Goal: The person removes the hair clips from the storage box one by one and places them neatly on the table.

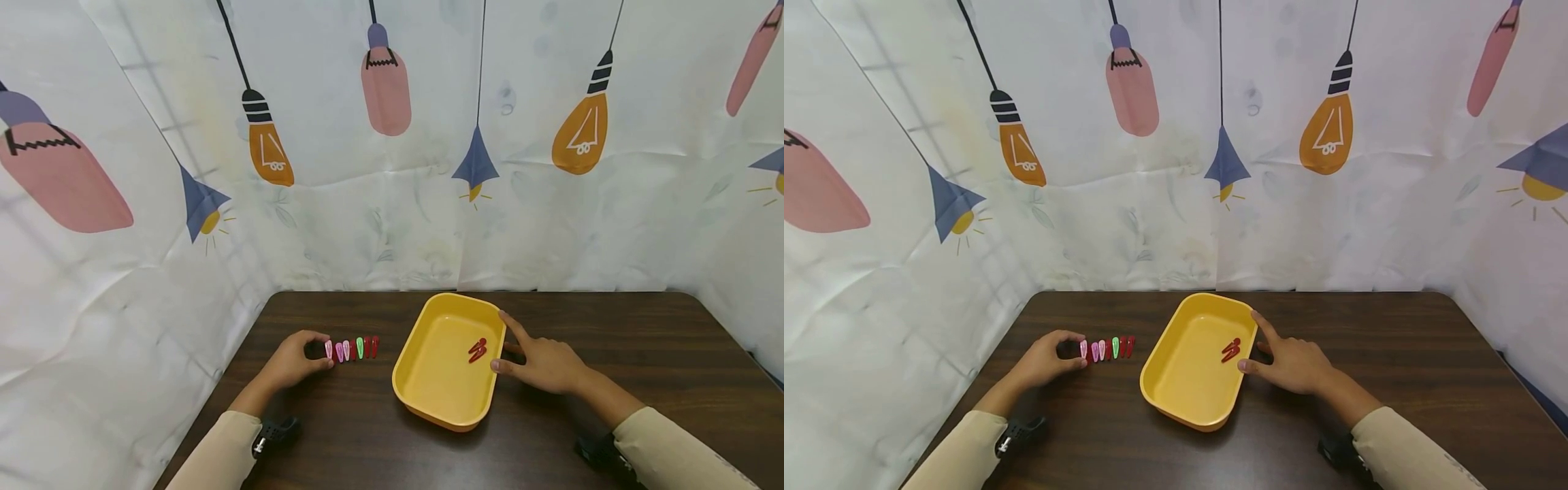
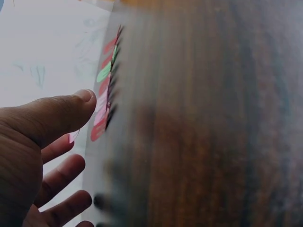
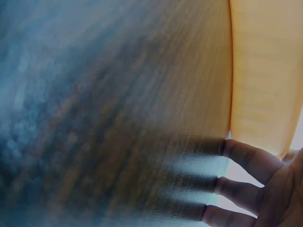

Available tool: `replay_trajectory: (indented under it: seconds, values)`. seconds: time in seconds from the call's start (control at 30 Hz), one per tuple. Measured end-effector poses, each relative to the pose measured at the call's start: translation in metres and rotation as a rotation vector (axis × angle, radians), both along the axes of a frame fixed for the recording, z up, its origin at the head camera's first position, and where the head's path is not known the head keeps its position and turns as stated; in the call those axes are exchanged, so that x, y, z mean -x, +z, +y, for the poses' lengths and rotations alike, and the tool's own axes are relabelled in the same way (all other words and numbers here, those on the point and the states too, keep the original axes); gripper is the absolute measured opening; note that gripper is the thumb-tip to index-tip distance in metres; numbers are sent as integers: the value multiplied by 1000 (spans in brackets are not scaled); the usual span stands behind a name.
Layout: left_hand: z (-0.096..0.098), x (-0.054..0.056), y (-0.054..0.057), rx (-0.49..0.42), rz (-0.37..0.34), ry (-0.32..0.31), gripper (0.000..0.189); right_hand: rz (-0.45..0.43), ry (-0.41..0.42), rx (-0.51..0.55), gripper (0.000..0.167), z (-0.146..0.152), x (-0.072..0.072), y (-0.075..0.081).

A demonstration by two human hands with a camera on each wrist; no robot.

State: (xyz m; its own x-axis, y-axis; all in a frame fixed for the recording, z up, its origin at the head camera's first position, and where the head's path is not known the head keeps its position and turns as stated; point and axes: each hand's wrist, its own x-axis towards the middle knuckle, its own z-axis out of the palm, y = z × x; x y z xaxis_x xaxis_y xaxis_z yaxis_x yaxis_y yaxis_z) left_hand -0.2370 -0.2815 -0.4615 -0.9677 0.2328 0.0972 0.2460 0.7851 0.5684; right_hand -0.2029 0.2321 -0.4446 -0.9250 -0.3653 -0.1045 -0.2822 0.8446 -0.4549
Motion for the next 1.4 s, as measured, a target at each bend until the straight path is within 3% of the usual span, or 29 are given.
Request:
replay_trajectory:
  seconds: [0.27,0.63,1.0,1.2,1.4]
  values:
    - [-4,0,-4,48,23,12,47,-8,-8,-2,104,-1,1,1]
    - [-3,-4,-3,128,-55,78,50,-11,-12,-12,104,0,2,-1]
    - [-4,-2,-3,139,-67,51,62,-3,-3,-7,103,0,1,-2]
    - [-1,-1,3,115,-64,43,69,-9,-5,-6,103,0,1,-2]
    - [10,4,16,106,9,7,66,-3,-9,-13,104,0,1,-2]
